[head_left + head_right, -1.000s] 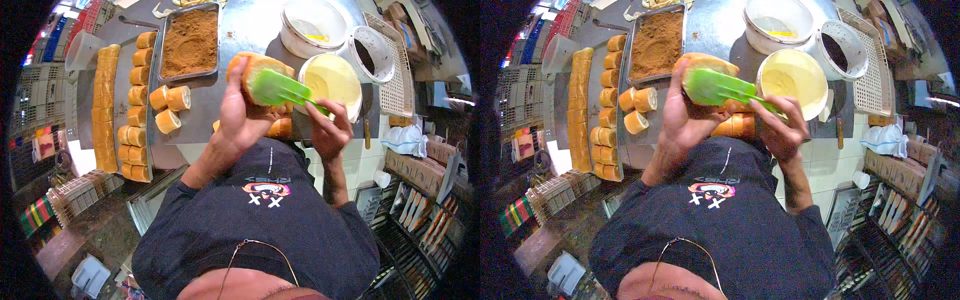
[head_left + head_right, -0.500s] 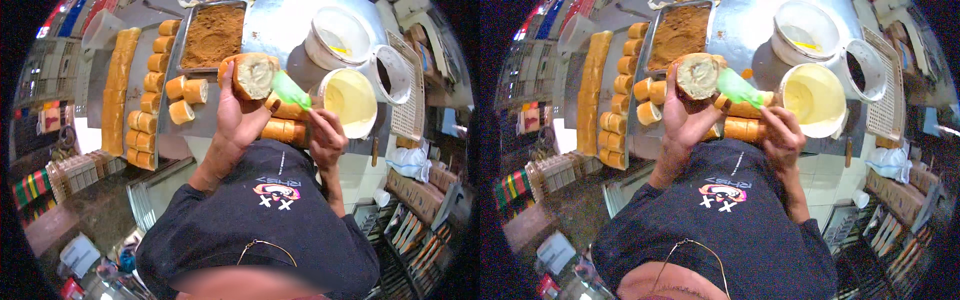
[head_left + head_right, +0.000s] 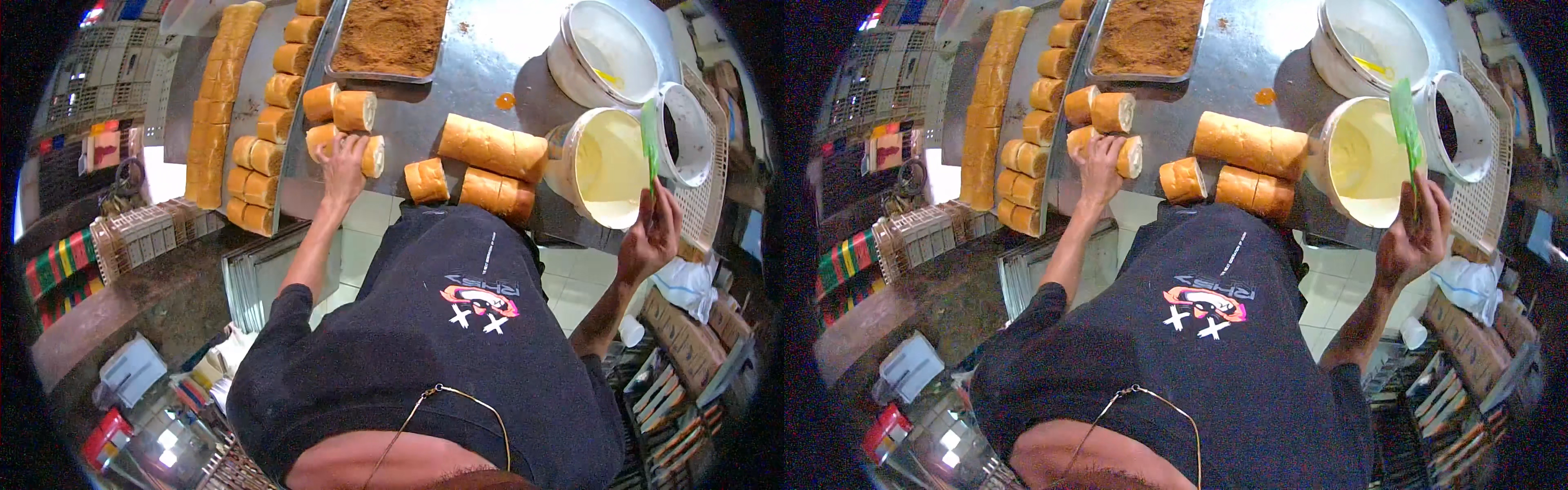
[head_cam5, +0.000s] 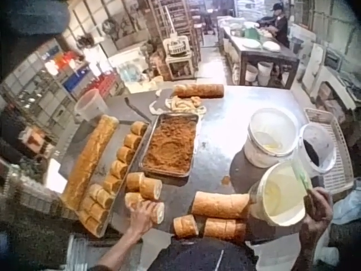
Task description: Preparing bread rolls by spreading a filling and applying a topping.
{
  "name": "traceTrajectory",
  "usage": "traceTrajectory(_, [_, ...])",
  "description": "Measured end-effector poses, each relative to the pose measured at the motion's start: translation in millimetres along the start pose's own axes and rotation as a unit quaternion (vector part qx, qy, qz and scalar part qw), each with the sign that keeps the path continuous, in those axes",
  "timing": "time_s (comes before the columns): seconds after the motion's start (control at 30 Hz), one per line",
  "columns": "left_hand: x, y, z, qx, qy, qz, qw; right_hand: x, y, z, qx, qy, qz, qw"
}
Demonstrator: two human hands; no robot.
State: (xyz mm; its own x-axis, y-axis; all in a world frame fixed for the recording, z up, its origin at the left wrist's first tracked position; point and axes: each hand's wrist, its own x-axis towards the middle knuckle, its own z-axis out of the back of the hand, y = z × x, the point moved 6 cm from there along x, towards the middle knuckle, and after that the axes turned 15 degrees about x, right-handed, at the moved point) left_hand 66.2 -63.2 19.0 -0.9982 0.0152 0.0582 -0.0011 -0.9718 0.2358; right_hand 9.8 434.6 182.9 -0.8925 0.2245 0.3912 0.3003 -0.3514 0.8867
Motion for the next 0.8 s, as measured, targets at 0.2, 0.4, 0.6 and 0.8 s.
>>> traceTrajectory(0.2, [0.3,-26.1,45.5,0.005,0.069,0.041,0.997,10.9,33.7,30.3,-0.048,-0.046,0.089,0.994])
traceTrajectory(0.4, [-2.0,-102.9,46.7,-0.164,0.073,-0.207,0.962,47.3,1.4,27.5,-0.317,0.090,-0.049,0.943])
traceTrajectory(0.6, [13.0,-133.6,3.6,-0.069,0.059,-0.246,0.965,57.9,-102.9,-74.8,-0.491,0.383,-0.063,0.780])
traceTrajectory(0.8, [6.2,-123.7,27.9,0.002,0.067,-0.200,0.978,31.5,-151.7,-109.6,-0.367,0.477,-0.058,0.796])
